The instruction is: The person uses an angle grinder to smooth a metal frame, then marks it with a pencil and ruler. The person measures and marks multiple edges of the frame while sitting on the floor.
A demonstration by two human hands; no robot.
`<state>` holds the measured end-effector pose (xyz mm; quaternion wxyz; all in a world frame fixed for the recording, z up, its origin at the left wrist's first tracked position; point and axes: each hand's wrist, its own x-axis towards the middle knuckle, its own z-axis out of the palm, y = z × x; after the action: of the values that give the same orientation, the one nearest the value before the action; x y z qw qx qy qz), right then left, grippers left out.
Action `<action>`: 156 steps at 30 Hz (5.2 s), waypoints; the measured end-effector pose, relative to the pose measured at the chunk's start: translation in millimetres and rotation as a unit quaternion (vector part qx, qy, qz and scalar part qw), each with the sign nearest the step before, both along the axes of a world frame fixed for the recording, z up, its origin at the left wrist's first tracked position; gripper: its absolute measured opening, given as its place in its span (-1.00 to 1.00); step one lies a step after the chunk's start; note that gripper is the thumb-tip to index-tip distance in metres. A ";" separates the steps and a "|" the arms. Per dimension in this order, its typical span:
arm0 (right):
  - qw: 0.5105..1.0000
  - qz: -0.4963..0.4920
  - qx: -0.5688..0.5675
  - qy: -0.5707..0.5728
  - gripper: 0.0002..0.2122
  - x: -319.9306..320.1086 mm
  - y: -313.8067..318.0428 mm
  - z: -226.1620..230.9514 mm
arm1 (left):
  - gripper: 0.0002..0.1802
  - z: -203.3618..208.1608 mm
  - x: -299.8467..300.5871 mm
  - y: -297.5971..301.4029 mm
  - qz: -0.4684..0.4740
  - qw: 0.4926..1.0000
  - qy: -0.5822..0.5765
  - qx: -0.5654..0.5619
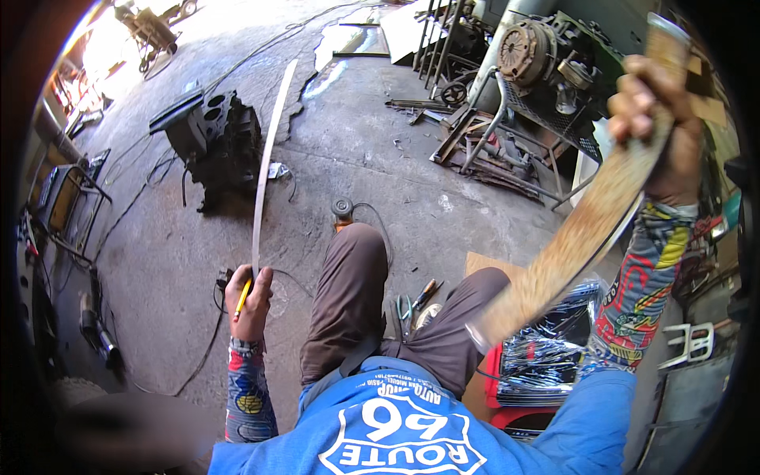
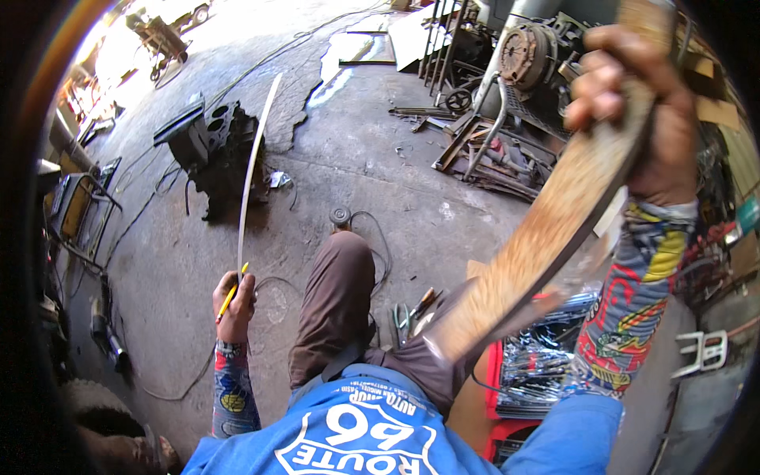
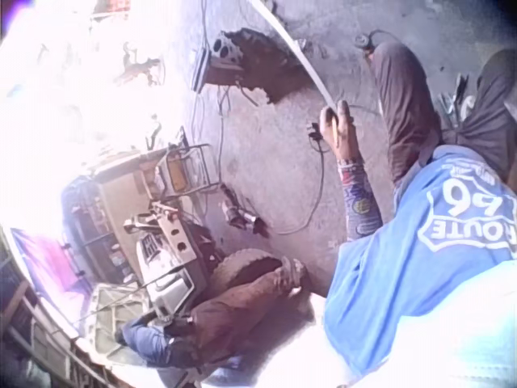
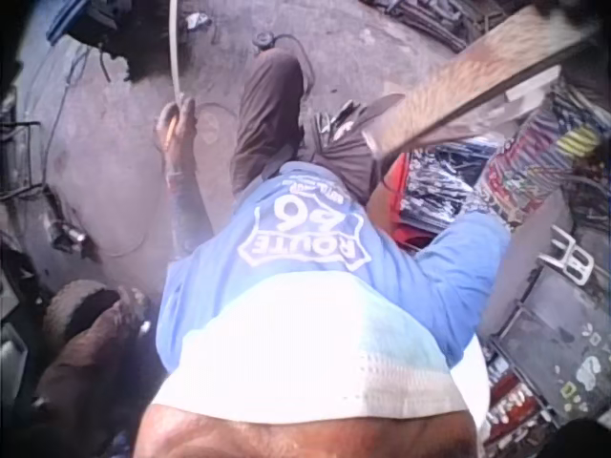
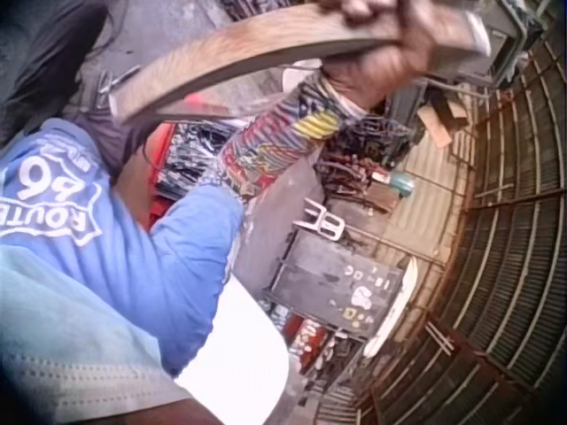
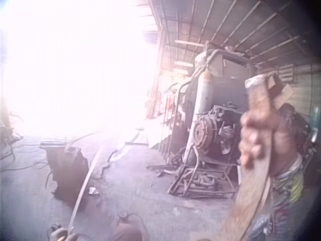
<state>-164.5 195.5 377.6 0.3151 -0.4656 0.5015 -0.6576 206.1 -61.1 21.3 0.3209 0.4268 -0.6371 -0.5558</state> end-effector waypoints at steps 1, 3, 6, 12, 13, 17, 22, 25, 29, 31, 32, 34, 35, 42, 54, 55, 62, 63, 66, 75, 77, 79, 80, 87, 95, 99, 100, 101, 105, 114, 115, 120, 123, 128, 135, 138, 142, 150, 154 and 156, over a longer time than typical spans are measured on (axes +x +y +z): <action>0.998 -0.056 0.039 -0.011 -0.61 8.6 -2.9 -19.2 | -0.68 0.6 1.2 -1.8 -0.002 1.000 0.004 0.001; 0.982 -0.103 0.150 0.050 -0.56 26.3 -7.0 -50.9 | -0.72 -2.6 -0.8 -5.0 -0.006 0.997 0.054 0.053; 0.956 -0.093 0.272 0.061 -0.66 43.7 -12.9 -82.5 | -0.73 -6.1 -3.7 -4.6 -0.016 0.991 0.080 0.110; 0.929 -0.036 0.368 -0.004 -0.75 55.5 -18.2 -129.2 | -0.71 0.5 -11.8 1.5 -0.033 0.987 0.092 0.124; 0.920 -0.015 0.392 -0.015 -0.74 59.4 -21.3 -144.2 | -0.71 2.8 -10.7 1.8 -0.038 0.989 0.087 0.111; 0.862 0.074 0.501 -0.036 -0.80 81.9 -30.1 -219.1 | -0.73 4.5 -1.8 0.6 -0.031 0.996 0.052 0.072; 0.809 0.136 0.572 0.009 -0.70 107.2 -26.5 -306.2 | -0.76 -0.8 5.0 -3.1 -0.014 0.998 0.021 0.064; 0.825 0.111 0.477 0.283 -0.54 121.4 -25.4 -345.7 | -0.76 0.5 6.0 -3.5 -0.019 0.998 0.007 0.057; 0.805 0.158 0.498 0.280 -0.53 140.9 -30.0 -370.9 | -0.79 11.0 5.8 -1.1 -0.017 0.996 -0.027 0.079; 0.806 0.145 0.493 0.294 -0.50 154.1 -37.2 -373.3 | -0.80 18.1 5.3 0.8 -0.038 0.995 -0.038 0.081; 0.807 0.133 0.497 0.290 -0.49 160.9 -42.2 -372.9 | -0.80 20.4 2.8 2.5 -0.057 0.995 -0.027 0.074; 0.809 0.117 0.503 0.281 -0.49 175.2 -52.7 -372.4 | -0.80 23.0 -3.2 6.7 -0.073 0.993 -0.036 0.084; 0.815 0.106 0.501 0.272 -0.50 185.5 -56.6 -370.9 | -0.79 23.9 -5.5 10.2 -0.079 0.993 -0.032 0.082; 0.831 0.063 0.516 0.197 -0.56 199.5 -62.5 -380.1 | -0.67 8.0 -20.2 25.9 -0.135 0.988 -0.068 -0.016; 0.856 0.000 0.488 0.172 -0.60 205.8 -50.6 -396.2 | -0.53 -6.8 -2.3 26.8 -0.145 0.976 -0.129 -0.102; 0.855 -0.002 0.490 0.170 -0.60 205.2 -51.4 -397.7 | -0.53 -7.2 -0.6 25.9 -0.143 0.977 -0.125 -0.100; 0.846 0.017 0.508 0.160 -0.58 198.6 -56.9 -392.0 | -0.57 -7.1 3.4 33.3 -0.203 0.966 -0.075 -0.140; 0.841 0.021 0.516 0.162 -0.58 198.5 -56.9 -390.2 | -0.63 -8.4 1.7 36.8 -0.212 0.968 -0.040 -0.126; 0.837 0.023 0.519 0.170 -0.57 197.8 -57.0 -387.8 | -0.70 -16.3 -5.7 49.4 -0.184 0.973 -0.021 -0.137; 0.887 -0.044 0.398 0.230 -0.46 197.1 -46.6 -386.9 | -0.63 -32.8 -3.8 70.0 -0.231 0.955 -0.036 -0.181; 0.933 -0.064 0.320 0.151 -0.47 190.1 -42.9 -386.5 | -0.64 -35.0 -6.1 72.1 -0.248 0.950 -0.028 -0.187; 0.941 -0.082 0.328 -0.023 -0.45 178.8 -41.9 -386.3 | -0.65 -36.3 -8.8 75.3 -0.257 0.945 -0.035 -0.198; 0.950 -0.120 0.280 -0.072 -0.49 173.2 -43.1 -386.6 | -0.66 -36.8 -9.9 76.7 -0.259 0.943 -0.044 -0.204; 0.941 -0.235 0.176 -0.166 -0.62 119.4 -61.8 -380.0 | -0.73 -36.7 -10.4 82.1 -0.223 0.960 -0.069 -0.154; 0.921 -0.263 0.214 -0.193 -0.52 98.0 -82.9 -365.4 | -0.67 -36.6 -0.7 79.4 -0.201 0.971 -0.085 -0.095; 0.914 -0.362 0.176 -0.051 -0.40 88.6 -89.7 -368.5 | -0.67 -37.2 3.1 75.8 -0.213 0.968 -0.100 -0.088; 0.903 -0.381 0.198 -0.022 -0.32 84.2 -87.8 -367.4 | -0.68 -36.7 3.3 75.1 -0.215 0.967 -0.107 -0.085; 0.877 -0.413 0.207 0.132 -0.31 77.5 -86.5 -365.8 | -0.68 -36.1 3.3 73.9 -0.218 0.966 -0.114 -0.082; 0.705 -0.450 0.183 0.517 -0.32 25.1 -87.2 -350.6 | -0.72 -35.1 2.5 69.3 -0.223 0.963 -0.112 -0.101; 0.855 -0.261 0.330 0.302 -0.26 -65.5 -92.7 -348.3 | -0.65 -51.8 17.6 72.6 -0.256 0.962 -0.075 -0.066; 0.852 -0.256 0.338 0.306 -0.28 -65.4 -92.8 -351.1 | -0.65 -52.7 17.8 72.6 -0.270 0.956 -0.066 -0.090; 0.826 -0.237 0.384 0.336 -0.30 -76.9 -92.1 -358.2 | -0.71 -39.5 17.2 73.4 -0.311 0.947 -0.080 0.014; 0.832 -0.221 0.397 0.319 -0.29 -85.8 -91.5 -371.1 | -0.74 -28.7 14.7 73.6 -0.300 0.944 -0.004 0.135; 0.855 -0.218 0.379 0.280 -0.28 -93.6 -89.0 -388.9 | -0.73 -18.5 14.6 71.7 -0.296 0.940 0.014 0.168; 0.854 -0.209 0.400 0.258 -0.20 -96.1 -87.0 -386.3 | -0.73 -24.4 13.7 70.6 -0.276 0.955 0.025 0.108; 0.855 -0.217 0.397 0.253 -0.18 -93.9 -85.8 -384.6 | -0.75 -28.7 13.9 70.9 -0.274 0.958 0.020 0.084; 0.853 -0.226 0.392 0.260 -0.17 -90.4 -85.1 -382.0 | -0.76 -32.0 13.6 71.6 -0.268 0.960 0.026 0.082; 0.844 -0.266 0.370 0.283 -0.16 -84.1 -84.7 -375.7 | -0.76 -27.3 12.8 69.3 -0.249 0.967 -0.053 0.008; 0.838 -0.274 0.375 0.285 -0.15 -82.4 -84.2 -372.2 | -0.76 -16.2 9.4 76.5 -0.215 0.962 -0.123 -0.116; 0.841 -0.274 0.376 0.277 -0.15 -81.7 -84.5 -371.3 | -0.74 -10.1 9.4 80.0 -0.200 0.952 -0.169 -0.159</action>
<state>-246.2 111.0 6.3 0.1212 -0.3178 0.8837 -0.3216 215.5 18.9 11.1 0.1543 0.3220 -0.8346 -0.4195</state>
